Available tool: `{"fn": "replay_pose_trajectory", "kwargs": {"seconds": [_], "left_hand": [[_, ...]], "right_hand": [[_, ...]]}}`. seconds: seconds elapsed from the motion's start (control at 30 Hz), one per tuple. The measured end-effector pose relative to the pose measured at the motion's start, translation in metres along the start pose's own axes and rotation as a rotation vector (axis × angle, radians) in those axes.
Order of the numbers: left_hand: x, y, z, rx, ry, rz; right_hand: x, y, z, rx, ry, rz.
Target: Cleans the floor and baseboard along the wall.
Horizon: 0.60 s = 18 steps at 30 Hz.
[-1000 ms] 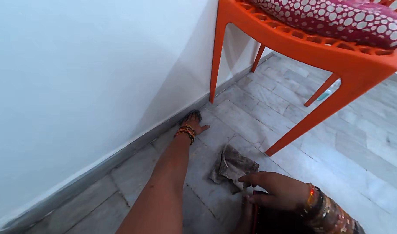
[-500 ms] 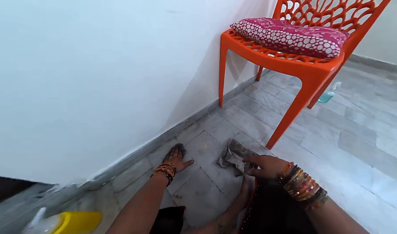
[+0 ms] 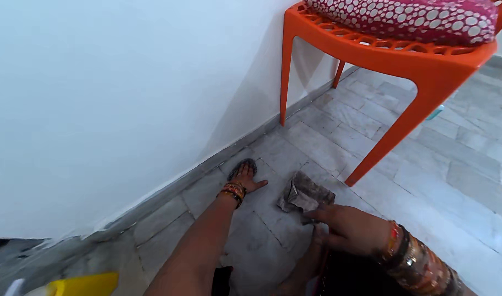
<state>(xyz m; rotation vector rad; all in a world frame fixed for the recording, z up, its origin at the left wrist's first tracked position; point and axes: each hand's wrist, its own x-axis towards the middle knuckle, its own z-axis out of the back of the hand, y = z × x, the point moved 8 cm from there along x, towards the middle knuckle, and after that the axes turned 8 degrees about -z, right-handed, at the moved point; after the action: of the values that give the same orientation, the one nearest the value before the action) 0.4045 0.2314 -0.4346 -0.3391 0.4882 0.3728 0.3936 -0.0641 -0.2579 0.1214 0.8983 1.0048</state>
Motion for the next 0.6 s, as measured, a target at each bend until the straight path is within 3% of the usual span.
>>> {"fn": "replay_pose_trajectory", "kwargs": {"seconds": [0.13, 0.33, 0.47, 0.6], "left_hand": [[0.065, -0.035, 0.039, 0.04, -0.036, -0.045], [0.131, -0.065, 0.074, 0.039, -0.08, -0.065], [0.133, -0.058, 0.07, 0.017, -0.152, -0.081], [0.105, -0.032, 0.058, -0.006, -0.207, -0.061]], "right_hand": [[0.003, -0.009, 0.0, 0.045, -0.041, 0.111], [0.021, -0.019, 0.0, 0.07, -0.009, 0.093], [0.027, -0.025, -0.001, 0.089, 0.022, 0.035], [0.025, -0.039, -0.003, 0.098, 0.05, -0.077]]}}
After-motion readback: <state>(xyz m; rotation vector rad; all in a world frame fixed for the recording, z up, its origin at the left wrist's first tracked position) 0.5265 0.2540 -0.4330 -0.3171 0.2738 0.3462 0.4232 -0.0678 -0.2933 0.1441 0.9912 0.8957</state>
